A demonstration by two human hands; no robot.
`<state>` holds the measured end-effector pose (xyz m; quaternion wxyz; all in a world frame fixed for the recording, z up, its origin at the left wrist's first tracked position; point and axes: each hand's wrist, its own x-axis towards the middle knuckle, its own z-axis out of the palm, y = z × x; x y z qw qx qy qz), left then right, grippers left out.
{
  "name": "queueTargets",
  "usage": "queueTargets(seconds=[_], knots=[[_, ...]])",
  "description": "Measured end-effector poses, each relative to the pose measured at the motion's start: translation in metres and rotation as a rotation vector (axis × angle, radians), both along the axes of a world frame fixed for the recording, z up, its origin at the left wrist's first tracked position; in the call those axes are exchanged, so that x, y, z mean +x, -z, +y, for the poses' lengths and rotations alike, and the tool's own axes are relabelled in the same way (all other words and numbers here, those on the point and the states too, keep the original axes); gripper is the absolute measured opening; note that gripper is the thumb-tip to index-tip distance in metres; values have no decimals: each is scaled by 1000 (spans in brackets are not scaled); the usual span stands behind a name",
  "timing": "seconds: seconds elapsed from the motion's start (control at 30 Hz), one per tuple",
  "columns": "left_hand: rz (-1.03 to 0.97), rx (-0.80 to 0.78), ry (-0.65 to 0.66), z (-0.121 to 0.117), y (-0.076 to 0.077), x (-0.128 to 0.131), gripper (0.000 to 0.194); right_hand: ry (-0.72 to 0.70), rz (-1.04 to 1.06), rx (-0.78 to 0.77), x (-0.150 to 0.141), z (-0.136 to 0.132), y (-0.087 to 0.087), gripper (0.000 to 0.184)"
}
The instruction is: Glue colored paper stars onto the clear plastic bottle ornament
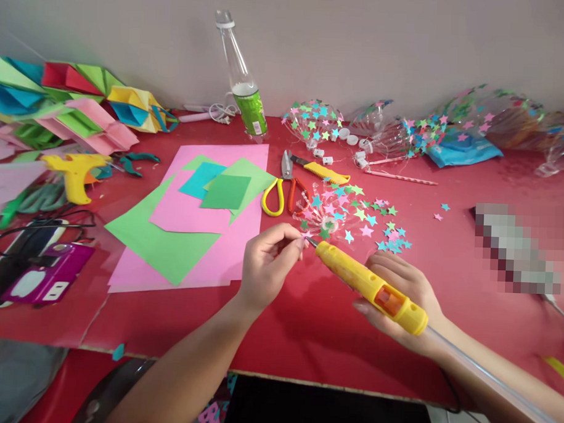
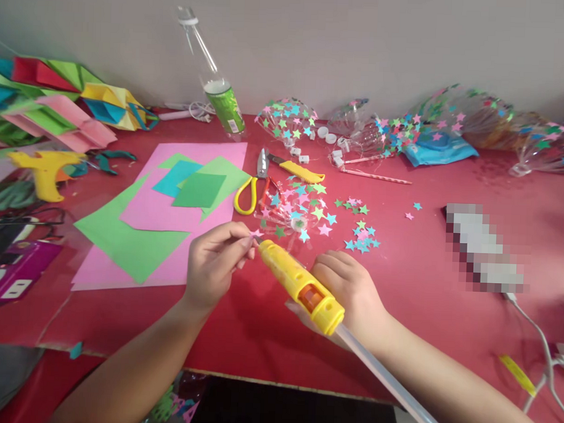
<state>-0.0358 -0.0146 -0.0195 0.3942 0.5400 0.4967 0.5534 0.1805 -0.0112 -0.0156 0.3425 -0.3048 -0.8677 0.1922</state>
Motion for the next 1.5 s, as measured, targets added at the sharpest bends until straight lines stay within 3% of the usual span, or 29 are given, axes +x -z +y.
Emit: queueTargets(seconds=[1.03,1.27,1.4,1.5], knots=[[-12,0,-11,0,-1,1,17,0,-29,-19,1,-1,0,22],[76,110,30,-1,-2,-3,19,16,-61,1,1,1,-4,24],[51,226,2,-1,-2,-9,18,-83,-158,-67,-1,1,-5,15],[-66,148,-34,0,0,-12,17,-194,-318,-200,-5,0,0,11]])
